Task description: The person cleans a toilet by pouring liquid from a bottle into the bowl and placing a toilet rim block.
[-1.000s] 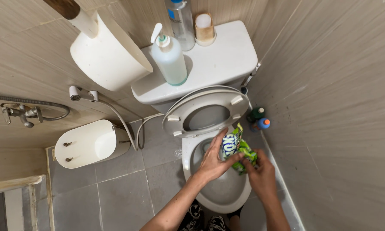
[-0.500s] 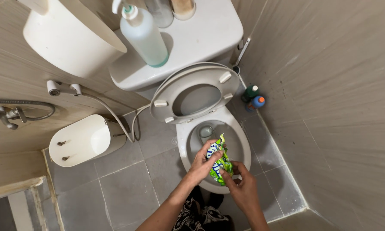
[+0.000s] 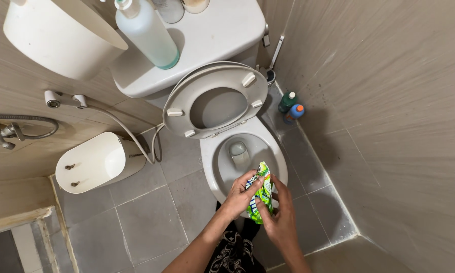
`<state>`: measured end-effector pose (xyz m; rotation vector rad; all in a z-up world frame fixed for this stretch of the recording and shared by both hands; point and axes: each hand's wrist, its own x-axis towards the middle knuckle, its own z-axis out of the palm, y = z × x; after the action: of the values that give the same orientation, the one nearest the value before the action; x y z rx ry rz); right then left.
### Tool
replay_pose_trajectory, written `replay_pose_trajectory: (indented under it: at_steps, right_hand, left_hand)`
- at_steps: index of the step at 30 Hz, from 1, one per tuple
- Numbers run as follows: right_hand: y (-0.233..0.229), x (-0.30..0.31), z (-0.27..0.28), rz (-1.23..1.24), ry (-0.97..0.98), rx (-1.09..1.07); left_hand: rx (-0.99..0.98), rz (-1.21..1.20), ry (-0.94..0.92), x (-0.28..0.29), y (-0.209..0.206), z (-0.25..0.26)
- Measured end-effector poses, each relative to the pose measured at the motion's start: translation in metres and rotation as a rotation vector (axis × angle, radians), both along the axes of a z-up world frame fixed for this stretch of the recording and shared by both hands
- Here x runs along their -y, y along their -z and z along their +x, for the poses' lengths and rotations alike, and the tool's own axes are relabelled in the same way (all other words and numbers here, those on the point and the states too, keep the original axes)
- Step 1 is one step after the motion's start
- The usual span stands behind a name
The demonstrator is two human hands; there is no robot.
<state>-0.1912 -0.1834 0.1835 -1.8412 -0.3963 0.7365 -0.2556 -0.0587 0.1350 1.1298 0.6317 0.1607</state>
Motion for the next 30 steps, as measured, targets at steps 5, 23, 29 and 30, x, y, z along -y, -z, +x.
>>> replay_pose_trajectory:
  at_steps: [5, 23, 29, 30]
  right_hand:
    - [0.014, 0.013, 0.002, 0.004, -0.138, 0.176]
    - [-0.017, 0.04, 0.009, 0.317, -0.164, -0.426]
    - [0.012, 0.051, 0.0, 0.171, -0.099, -0.337]
    - [0.014, 0.05, -0.003, 0.155, -0.068, -0.341]
  left_hand:
    - [-0.028, -0.014, -0.07, 0.018, -0.004, 0.001]
    - [0.132, 0.192, 0.027, 0.012, -0.077, 0.006]
    - [-0.005, 0.117, 0.011, 0.023, -0.05, 0.003]
    - [-0.026, 0.12, 0.02, 0.023, -0.046, 0.0]
